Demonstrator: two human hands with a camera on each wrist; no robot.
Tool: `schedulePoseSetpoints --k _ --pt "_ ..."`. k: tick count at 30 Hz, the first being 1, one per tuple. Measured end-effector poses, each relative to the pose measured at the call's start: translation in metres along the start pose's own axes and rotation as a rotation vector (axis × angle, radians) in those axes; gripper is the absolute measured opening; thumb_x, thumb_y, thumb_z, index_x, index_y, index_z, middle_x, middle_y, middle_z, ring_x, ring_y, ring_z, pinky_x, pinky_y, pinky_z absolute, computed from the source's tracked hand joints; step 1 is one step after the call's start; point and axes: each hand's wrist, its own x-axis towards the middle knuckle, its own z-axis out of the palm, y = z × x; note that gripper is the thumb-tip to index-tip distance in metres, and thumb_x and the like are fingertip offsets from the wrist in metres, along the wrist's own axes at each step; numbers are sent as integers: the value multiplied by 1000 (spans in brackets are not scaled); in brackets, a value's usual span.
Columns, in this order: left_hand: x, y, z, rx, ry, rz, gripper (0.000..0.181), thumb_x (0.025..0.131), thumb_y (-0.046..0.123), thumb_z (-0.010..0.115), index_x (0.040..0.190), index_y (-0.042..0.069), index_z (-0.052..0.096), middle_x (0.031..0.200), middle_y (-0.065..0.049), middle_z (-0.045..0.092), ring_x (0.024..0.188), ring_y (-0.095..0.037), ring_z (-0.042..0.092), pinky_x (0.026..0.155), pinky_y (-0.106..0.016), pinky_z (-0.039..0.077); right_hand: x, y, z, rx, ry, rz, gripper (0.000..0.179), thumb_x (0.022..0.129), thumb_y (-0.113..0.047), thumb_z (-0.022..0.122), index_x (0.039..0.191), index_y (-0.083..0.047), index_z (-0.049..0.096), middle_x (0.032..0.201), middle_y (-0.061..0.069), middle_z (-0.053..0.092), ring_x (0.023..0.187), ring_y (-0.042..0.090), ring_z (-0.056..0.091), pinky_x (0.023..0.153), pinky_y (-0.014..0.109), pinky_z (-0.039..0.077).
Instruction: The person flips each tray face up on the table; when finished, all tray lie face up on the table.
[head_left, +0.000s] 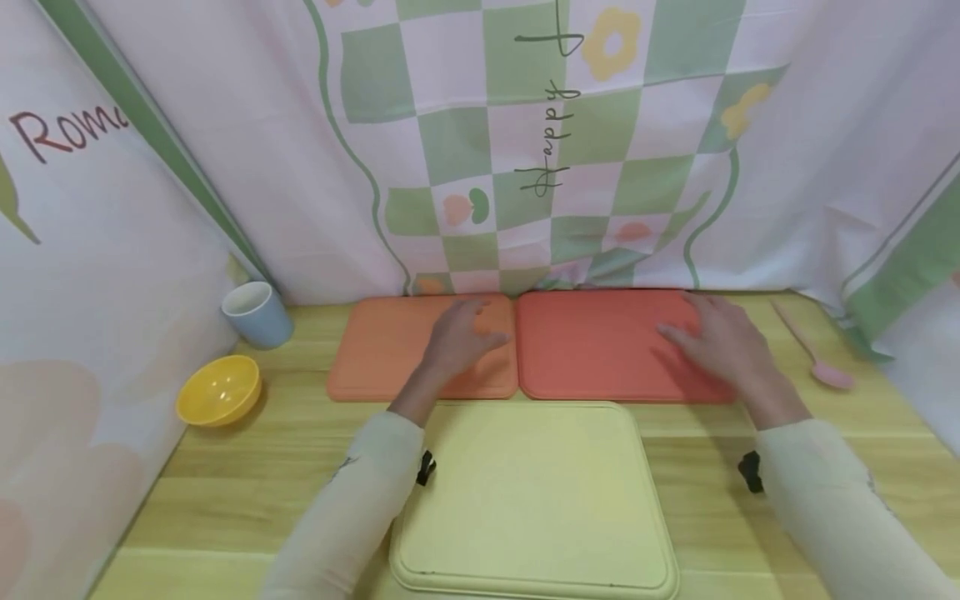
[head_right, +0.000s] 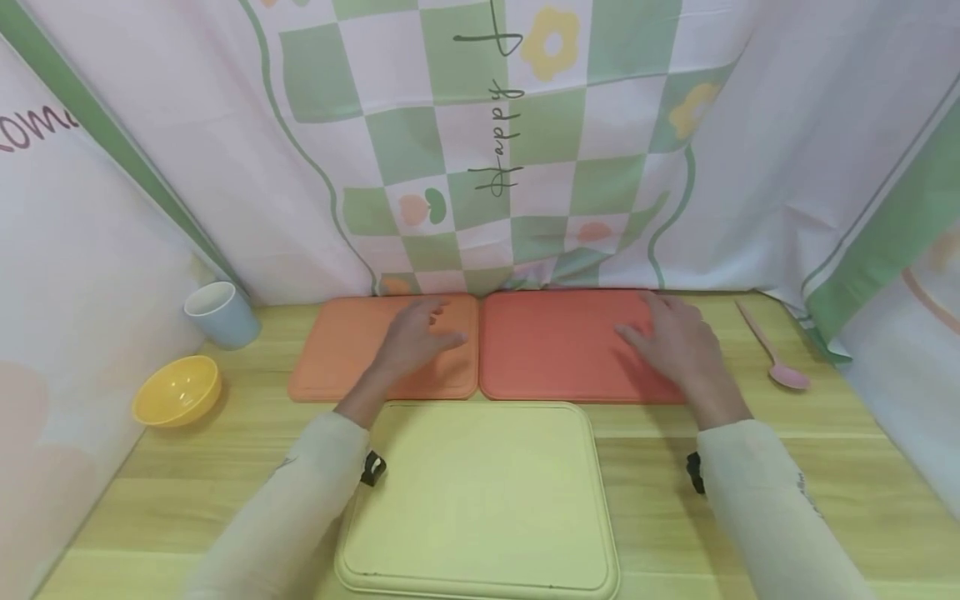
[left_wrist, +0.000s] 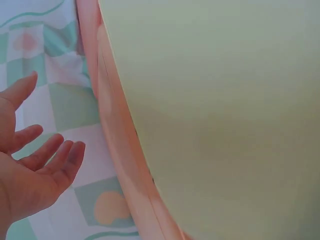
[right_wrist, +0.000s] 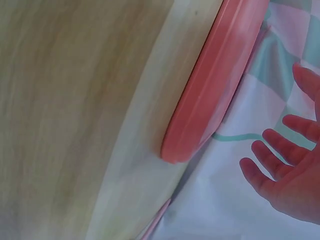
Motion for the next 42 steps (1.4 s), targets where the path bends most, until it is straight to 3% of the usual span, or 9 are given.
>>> schedulePoseSetpoints --k 6,17,32,42 --pt "8 6 10 -65 -21 -30 63 88 29 81 143 8 57 134 -15 63 119 -31 60 95 -46 52 2 13 0 45 -24 29 81 100 -47 62 148 13 36 142 43 39 127 63 36 102 74 31" --pt "19 13 28 -80 -81 -129 57 88 28 81 136 6 60 123 -9 67 113 -25 62 91 -40 54 -1 34 -3 86 -117 120 91 99 -56 57 147 17 32 139 46 38 125 64 37 102 73 33" --pt "26 12 41 -153 -88 -193 59 89 26 81 139 5 58 129 -10 65 118 -26 61 92 -40 54 -1 52 -6 96 -267 194 98 99 -60 55 147 20 24 142 47 32 126 64 35 104 72 31" --pt "29 19 46 -178 -122 -193 63 88 25 80 142 2 56 133 -13 64 123 -28 58 100 -38 51 0 53 -5 94 -299 183 95 98 -55 59 142 24 29 131 48 44 119 62 45 99 69 40"
